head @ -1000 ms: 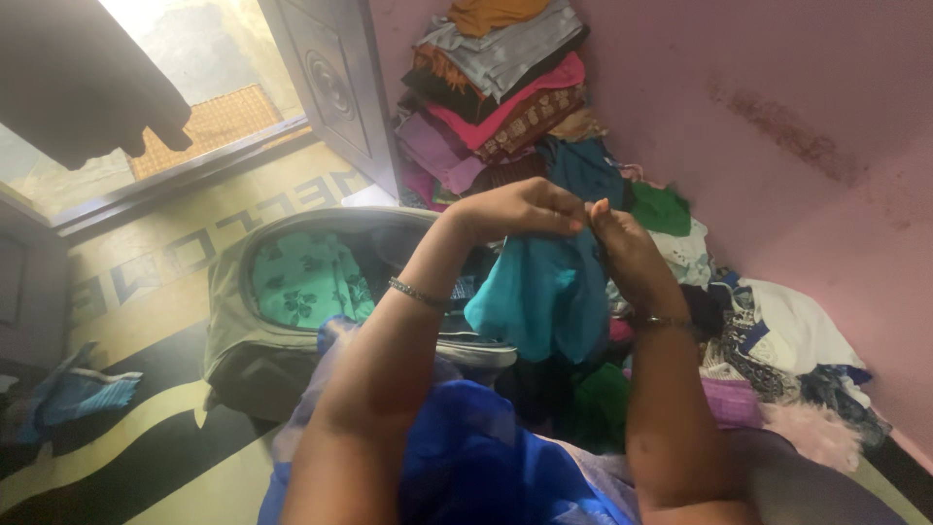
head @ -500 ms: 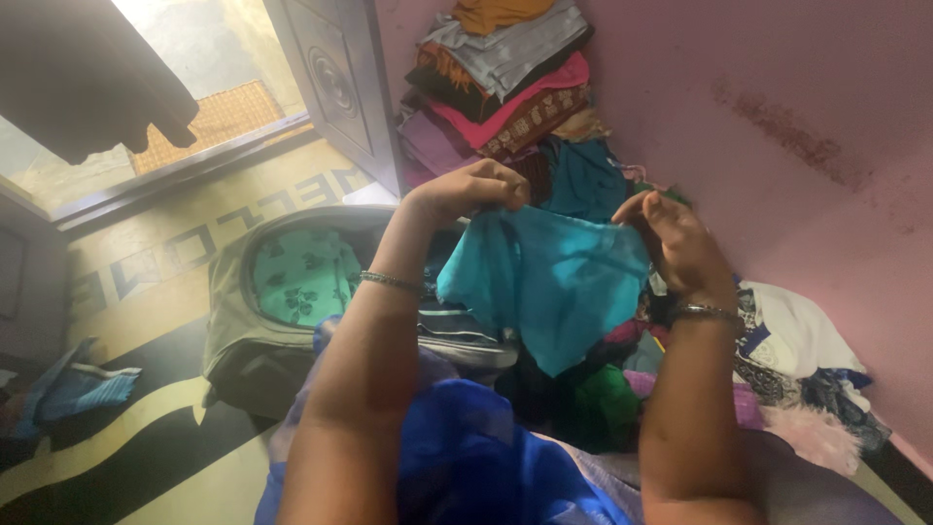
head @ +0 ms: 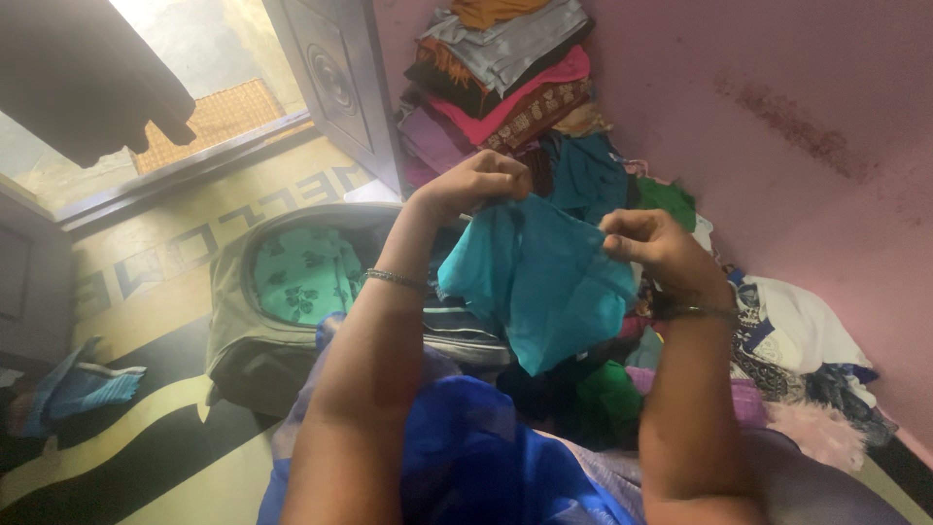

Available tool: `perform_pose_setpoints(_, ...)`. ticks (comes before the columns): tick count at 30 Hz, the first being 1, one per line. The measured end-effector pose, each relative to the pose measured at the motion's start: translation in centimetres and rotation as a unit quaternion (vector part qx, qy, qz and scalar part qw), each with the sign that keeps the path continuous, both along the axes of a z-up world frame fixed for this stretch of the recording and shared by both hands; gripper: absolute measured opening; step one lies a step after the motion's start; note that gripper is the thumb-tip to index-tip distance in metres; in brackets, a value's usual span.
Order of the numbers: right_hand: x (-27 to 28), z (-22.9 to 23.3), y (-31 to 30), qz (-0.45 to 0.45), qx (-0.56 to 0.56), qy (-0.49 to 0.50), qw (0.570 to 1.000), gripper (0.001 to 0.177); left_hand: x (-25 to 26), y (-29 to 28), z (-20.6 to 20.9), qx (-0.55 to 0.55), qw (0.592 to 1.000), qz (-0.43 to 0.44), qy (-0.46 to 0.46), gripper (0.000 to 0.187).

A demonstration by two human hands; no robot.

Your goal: The person folds various garments by hand and places them into a suitcase. Items handled include a green floral cloth, denim shorts, a teal top, a white patterned cloth, a floral top, a purple top, and a dark top.

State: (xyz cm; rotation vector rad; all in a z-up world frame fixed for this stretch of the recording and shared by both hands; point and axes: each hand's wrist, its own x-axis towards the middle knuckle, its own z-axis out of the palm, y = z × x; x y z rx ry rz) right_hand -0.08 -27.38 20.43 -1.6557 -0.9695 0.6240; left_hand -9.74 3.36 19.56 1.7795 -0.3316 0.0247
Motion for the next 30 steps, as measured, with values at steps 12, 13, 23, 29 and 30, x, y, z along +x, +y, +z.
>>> perform_pose_setpoints(12,11.9,-4.6,-11.6,-0.369,0.44,0.079,0.815,0.017,1.0,-1.2,-0.3,-0.001,1.0,0.001,0.0,0.041)
perform_pose_setpoints(13,13.0,-5.3,-13.2,-0.371,0.456,0.067,0.806,0.023,1.1,-1.3,-0.2,-0.009,1.0,0.006,0.015,0.04)
perform_pose_setpoints(23,17.4,-10.2,-22.0,-0.405,0.489,0.084,0.768,0.04,0.0,-2.8,0.9,0.16,0.975,-0.086,0.126,0.041)
perform_pose_setpoints(29,18.7,-11.0,-22.7,-0.422,0.478,0.094,0.764,0.034,0.1,-3.9,0.3,0.388,0.893,-0.014,0.226,0.055)
perform_pose_setpoints(30,18.9,-11.1,-22.8,-0.425,0.477,0.095,0.764,0.033,0.2,-3.7,0.2,0.373,0.895,-0.004,0.245,0.056)
